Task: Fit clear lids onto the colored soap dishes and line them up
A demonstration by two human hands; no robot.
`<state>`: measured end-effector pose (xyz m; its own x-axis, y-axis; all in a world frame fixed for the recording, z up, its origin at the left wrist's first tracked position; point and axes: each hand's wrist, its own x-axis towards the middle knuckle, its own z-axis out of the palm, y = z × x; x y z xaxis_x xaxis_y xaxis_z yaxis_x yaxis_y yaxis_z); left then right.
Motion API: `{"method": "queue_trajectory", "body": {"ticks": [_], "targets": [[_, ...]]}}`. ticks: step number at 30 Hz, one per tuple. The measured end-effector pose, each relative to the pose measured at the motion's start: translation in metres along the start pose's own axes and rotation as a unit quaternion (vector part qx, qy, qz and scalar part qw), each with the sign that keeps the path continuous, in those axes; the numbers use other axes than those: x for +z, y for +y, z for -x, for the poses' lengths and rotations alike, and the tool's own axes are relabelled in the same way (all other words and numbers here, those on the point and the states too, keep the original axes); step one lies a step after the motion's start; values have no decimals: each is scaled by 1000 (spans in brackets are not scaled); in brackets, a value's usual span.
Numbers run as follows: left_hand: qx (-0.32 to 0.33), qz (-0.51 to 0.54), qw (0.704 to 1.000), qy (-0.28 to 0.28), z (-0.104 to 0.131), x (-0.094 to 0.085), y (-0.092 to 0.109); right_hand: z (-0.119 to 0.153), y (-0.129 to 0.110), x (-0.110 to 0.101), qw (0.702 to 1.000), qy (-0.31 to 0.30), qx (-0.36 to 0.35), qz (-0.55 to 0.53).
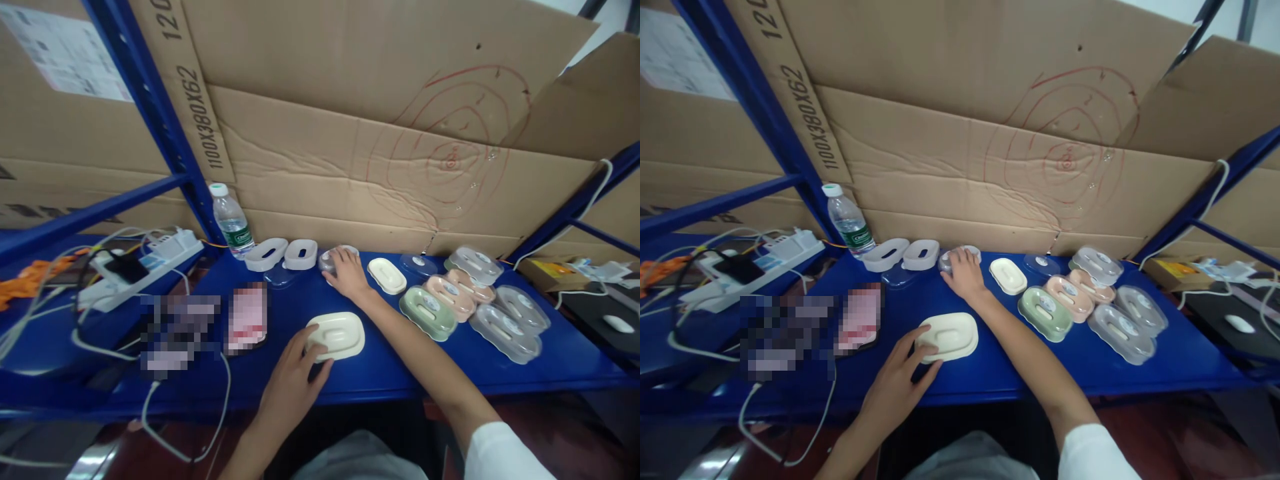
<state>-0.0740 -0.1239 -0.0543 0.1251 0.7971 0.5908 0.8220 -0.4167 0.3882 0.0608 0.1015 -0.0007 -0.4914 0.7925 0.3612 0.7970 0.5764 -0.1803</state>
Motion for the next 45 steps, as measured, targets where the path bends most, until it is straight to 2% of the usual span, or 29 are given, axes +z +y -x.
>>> {"method": "queue_trajectory", "body": {"ticks": [7,10,16,20,28,33,37,41,45], "targets": [[-13,-10,1000,6,-2,-1,2,44,36,-7,996,23,-47,-67],[-11,-14,1000,5,-2,-1,3,53,45,-6,997,-3,-38,-69],[-10,-20,1000,-6,-1,0,1,54,51,-9,997,23,20,-65],[-6,-23,1000,-10,-1,0,1,53,51,-16,996,19,6,-86],[-16,-3,1000,-2,-1,-1,2,55,52,-33,997,-36,-46,-54],[-71,7,997,-24,-1,-1,2,63,36,-66,992,-17,-112,-56],[-107,28,994,-24,-4,-3,5,97,4,-89,981,-33,-186,-53],[-109,37,993,-18,-3,-3,5,137,-24,-86,968,-67,-238,-44],[-71,23,997,-19,0,0,0,153,-32,-67,961,-79,-258,-65]]}}
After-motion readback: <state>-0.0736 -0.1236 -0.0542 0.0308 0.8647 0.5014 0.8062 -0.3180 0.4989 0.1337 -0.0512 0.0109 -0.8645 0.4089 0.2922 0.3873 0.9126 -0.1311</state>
